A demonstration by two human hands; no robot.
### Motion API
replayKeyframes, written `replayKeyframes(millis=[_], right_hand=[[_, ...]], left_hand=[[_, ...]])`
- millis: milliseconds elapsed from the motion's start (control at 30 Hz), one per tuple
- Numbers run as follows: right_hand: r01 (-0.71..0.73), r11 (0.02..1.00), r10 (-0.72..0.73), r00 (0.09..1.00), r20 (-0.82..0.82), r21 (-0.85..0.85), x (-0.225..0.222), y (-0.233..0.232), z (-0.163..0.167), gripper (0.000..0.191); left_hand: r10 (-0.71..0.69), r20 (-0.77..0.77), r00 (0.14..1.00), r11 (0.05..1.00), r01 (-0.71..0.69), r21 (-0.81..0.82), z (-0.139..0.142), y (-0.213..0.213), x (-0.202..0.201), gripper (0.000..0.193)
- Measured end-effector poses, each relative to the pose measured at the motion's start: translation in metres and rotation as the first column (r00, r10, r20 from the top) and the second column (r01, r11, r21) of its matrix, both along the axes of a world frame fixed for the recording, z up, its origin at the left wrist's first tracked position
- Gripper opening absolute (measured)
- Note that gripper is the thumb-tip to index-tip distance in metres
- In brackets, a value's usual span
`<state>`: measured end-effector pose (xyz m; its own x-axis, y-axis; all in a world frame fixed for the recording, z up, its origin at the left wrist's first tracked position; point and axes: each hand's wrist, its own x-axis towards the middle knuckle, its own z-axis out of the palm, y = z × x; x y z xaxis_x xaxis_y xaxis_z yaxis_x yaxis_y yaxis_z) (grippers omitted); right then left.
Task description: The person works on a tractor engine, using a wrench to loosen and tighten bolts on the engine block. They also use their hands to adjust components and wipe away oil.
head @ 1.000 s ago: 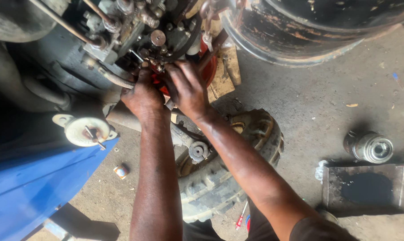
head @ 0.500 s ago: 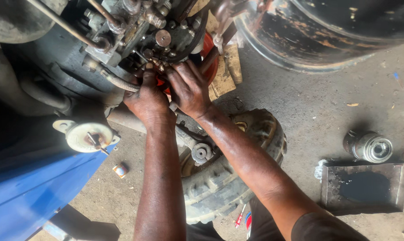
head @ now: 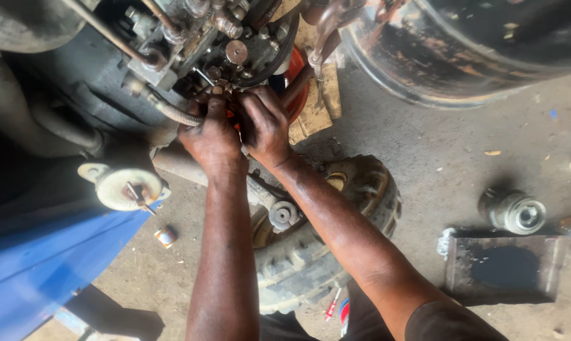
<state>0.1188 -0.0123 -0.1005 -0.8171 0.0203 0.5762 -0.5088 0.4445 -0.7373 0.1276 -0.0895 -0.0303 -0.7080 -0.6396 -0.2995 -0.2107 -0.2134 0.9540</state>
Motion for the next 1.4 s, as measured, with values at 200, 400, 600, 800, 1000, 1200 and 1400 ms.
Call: replayKeyframes(millis=[200, 400, 600, 800, 1000, 1200, 1400], right_hand=[[-0.094, 0.966, 0.1, 0.995, -0.015, 0.243, -0.003, 0.011, 0.017, 0.024], [-0.12, 0.976, 0.104, 0.99, 0.096, 0.183, -0.004, 0.009, 0.014, 0.009], [-0.085, 0.996, 0.086, 0.992, 0.091, -0.022, 0.013, 0.015, 0.038, 0.004], [0.164, 0.706, 0.342, 0.773, 0.534, -0.689, 0.064, 0.026, 0.056, 0.015], [0.229, 0.691, 0.323, 0.751, 0.576, -0.685, 0.064, 0.028, 0.067, 0.015], [0.238, 0.618, 0.442, 0.683, 0.582, -0.749, 0.064, 0.027, 0.07, 0.016], [-0.046, 0.812, 0.481, 0.618, 0.622, -0.582, 0.034, 0.067, 0.089, 0.007]], left_hand=[[-0.105, 0.005, 0.994, 0.991, 0.105, -0.079, 0.014, -0.003, 0.013, 0.016], [-0.101, -0.073, 0.992, 0.972, 0.083, -0.218, 0.013, -0.005, 0.053, 0.027], [-0.129, 0.05, 0.99, 0.992, 0.128, 0.016, 0.013, 0.009, 0.104, 0.026], [-0.069, -0.047, 0.996, 0.896, 0.083, 0.436, 0.017, 0.027, 0.099, 0.027], [0.035, -0.015, 0.999, 0.774, -0.018, 0.633, 0.018, 0.036, 0.084, 0.023], [0.016, -0.085, 0.996, 0.795, 0.039, 0.606, 0.016, 0.034, 0.073, 0.018], [-0.303, 0.131, 0.944, 0.936, 0.268, 0.229, 0.028, 0.006, 0.064, 0.014]])
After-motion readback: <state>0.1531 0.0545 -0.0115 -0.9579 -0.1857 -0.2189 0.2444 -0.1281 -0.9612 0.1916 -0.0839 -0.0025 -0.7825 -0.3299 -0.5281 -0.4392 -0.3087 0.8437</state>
